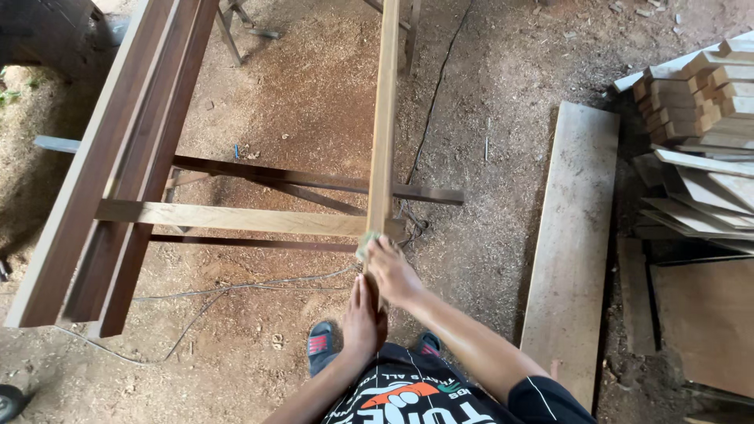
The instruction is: The person sands the surfaces and edges of a large wooden frame structure with a small sanding block held in their hand.
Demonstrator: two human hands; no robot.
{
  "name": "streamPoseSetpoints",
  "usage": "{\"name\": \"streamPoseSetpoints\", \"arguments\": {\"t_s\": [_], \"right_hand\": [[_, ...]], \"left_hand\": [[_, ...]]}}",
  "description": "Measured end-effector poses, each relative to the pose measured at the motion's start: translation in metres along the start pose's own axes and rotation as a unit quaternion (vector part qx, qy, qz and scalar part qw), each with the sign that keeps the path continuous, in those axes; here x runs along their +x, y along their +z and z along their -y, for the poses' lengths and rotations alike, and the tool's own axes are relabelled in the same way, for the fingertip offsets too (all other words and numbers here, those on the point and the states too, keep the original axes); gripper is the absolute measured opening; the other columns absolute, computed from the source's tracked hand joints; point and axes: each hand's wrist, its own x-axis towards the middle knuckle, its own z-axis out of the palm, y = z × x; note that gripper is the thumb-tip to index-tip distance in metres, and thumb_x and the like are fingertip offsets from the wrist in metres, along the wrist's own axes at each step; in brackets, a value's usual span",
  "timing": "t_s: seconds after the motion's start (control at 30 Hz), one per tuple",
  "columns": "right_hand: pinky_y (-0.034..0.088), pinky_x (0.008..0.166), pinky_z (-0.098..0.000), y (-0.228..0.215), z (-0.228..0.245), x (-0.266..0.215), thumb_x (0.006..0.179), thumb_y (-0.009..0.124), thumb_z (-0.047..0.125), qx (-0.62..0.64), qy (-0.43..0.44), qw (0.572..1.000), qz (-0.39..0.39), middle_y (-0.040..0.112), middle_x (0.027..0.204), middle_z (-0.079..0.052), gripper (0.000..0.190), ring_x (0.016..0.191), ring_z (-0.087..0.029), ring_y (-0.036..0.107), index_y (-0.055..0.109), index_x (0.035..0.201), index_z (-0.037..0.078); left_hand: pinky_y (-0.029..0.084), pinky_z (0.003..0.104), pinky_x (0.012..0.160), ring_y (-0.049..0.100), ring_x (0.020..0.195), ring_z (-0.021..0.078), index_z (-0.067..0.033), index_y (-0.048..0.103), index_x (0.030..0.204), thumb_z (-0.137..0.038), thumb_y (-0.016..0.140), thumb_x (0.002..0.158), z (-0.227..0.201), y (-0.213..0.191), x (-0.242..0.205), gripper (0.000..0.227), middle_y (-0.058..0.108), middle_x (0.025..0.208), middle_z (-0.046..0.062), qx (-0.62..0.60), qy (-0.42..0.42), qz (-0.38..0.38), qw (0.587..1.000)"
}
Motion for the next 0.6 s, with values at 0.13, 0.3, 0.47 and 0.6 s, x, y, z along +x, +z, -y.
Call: {"name": "streamPoseSetpoints", "arguments": {"t_s": [0.13, 0.3, 0.47, 0.6], "right_hand": [[0.017, 0.118, -0.0527, -0.006, -0.009, -0.038, 0.1, 0.049, 0.018, 0.036, -0.085, 0.996, -0.01, 0.044, 0.147, -0.012, 0.034, 0.144, -0.028, 0.021, 0.059, 0.128, 0.003], [0.005, 0.115, -0.0616, -0.054, -0.025, 0.011, 0.097, 0.043, 0.02, -0.003, -0.01, 0.992, 0.124, 0.04, 0.148, -0.002, 0.039, 0.144, -0.028, 0.016, 0.054, 0.132, 0.009], [0.007, 0.116, -0.0559, -0.048, -0.039, 0.027, 0.1, 0.038, 0.013, -0.031, -0.071, 0.994, 0.076, 0.039, 0.149, -0.011, 0.037, 0.142, -0.027, 0.021, 0.054, 0.134, 0.007], [0.011, 0.121, -0.0515, -0.018, -0.046, -0.014, 0.103, 0.04, 0.014, -0.021, -0.182, 0.983, 0.024, 0.046, 0.146, -0.015, 0.035, 0.141, -0.025, 0.032, 0.051, 0.133, 0.0]], "left_hand": [[0.04, 0.049, 0.103, 0.045, 0.126, 0.0427, 0.0014, 0.018, 0.147, -0.027, 0.058, 0.086, -0.009, -0.001, -0.002, 0.079, 0.033, 0.146, 0.027, -0.019, -0.061, 0.016, 0.998], [0.039, 0.05, 0.102, 0.043, 0.127, 0.044, -0.0051, 0.025, 0.148, -0.016, 0.06, 0.077, -0.011, 0.003, -0.003, 0.079, 0.031, 0.148, 0.026, 0.065, -0.016, -0.028, 0.997], [0.037, 0.05, 0.103, 0.042, 0.128, 0.0426, -0.0108, 0.029, 0.147, -0.018, 0.063, 0.075, -0.022, 0.007, -0.005, 0.08, 0.031, 0.147, 0.025, 0.107, -0.038, -0.065, 0.991], [0.035, 0.05, 0.103, 0.041, 0.128, 0.0428, -0.0027, 0.03, 0.143, -0.018, 0.063, 0.076, -0.028, 0.008, -0.003, 0.076, 0.033, 0.146, 0.025, 0.102, -0.04, -0.078, 0.991]]}}
